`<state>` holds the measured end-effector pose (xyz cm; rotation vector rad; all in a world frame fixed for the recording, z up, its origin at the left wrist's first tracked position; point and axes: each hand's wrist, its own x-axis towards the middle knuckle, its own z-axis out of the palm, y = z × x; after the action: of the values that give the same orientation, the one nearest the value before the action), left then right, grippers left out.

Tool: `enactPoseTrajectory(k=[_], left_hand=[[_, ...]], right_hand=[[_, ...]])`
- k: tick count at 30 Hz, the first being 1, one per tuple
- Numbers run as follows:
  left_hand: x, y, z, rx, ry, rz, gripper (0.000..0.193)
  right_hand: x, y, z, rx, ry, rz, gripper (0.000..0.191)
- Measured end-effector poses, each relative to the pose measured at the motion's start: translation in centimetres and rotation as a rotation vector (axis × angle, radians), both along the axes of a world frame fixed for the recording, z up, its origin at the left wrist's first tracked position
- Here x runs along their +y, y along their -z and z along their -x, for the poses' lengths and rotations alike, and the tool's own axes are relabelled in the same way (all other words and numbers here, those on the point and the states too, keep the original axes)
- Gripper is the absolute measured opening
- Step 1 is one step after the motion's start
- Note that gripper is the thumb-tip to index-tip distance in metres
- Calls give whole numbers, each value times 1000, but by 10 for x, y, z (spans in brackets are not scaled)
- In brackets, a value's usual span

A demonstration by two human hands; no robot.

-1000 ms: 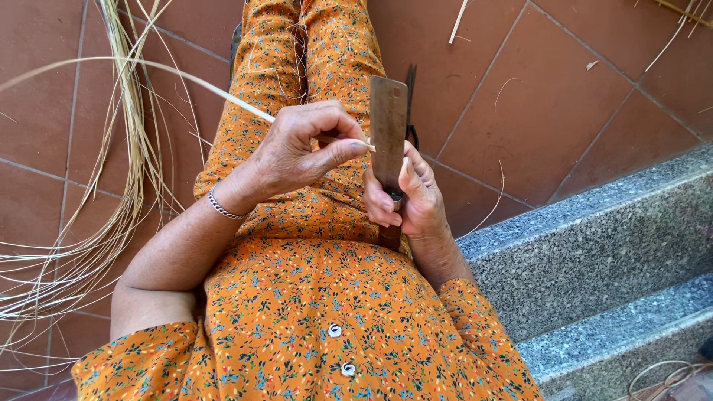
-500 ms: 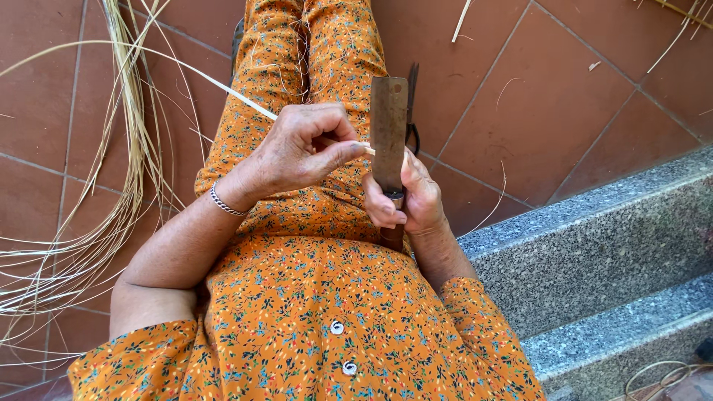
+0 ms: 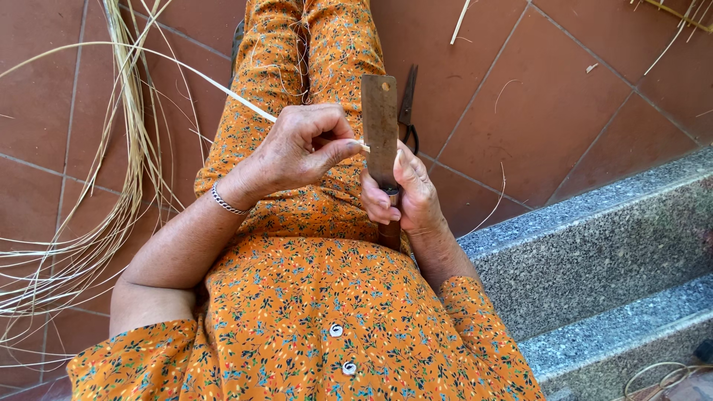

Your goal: The person sits on the floor and splits long bamboo strips into thinner pieces, drawing each strip against a knife blade held in one hand while pulling the strip with the other. They occasionally set strips aside and pick up new ones, with woven baskets visible nearby.

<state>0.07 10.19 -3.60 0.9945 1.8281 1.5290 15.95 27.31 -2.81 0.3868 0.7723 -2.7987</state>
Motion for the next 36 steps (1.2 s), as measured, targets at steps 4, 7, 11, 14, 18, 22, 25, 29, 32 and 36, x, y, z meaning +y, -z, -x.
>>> enactPoseTrajectory(k=[4,7,11,14,18,22,25,29,32,36], left_hand=[[0,3,-2,10,4,-34,25],[0,7,-5,-54,2,-22,24],[2,12,-10,-101,-15,-19,22],[4,13,-11,-192,-38,-22,19],[0,13,-3,-302,63,-101,13],[-4,12,2,-191,68,46,14],[-3,12,-2,-203,40,-9,13],[2,10,-7,-169,19,-28,14],[4,9,-8,-112,1,-45,16],[2,11,-9,-75,5,-67,15]], right_hand=[[-1,1,-1,19,15,-18,41],[-1,4,-1,24,20,-28,40],[-1,8,0,40,37,-35,38],[0,9,1,42,46,-1,37],[-1,5,1,84,69,-27,40],[2,-1,3,87,32,-145,60],[6,-2,4,63,-36,-182,69],[7,2,2,84,-27,-92,66],[6,9,0,84,-13,34,63],[6,17,-6,91,-12,57,57]])
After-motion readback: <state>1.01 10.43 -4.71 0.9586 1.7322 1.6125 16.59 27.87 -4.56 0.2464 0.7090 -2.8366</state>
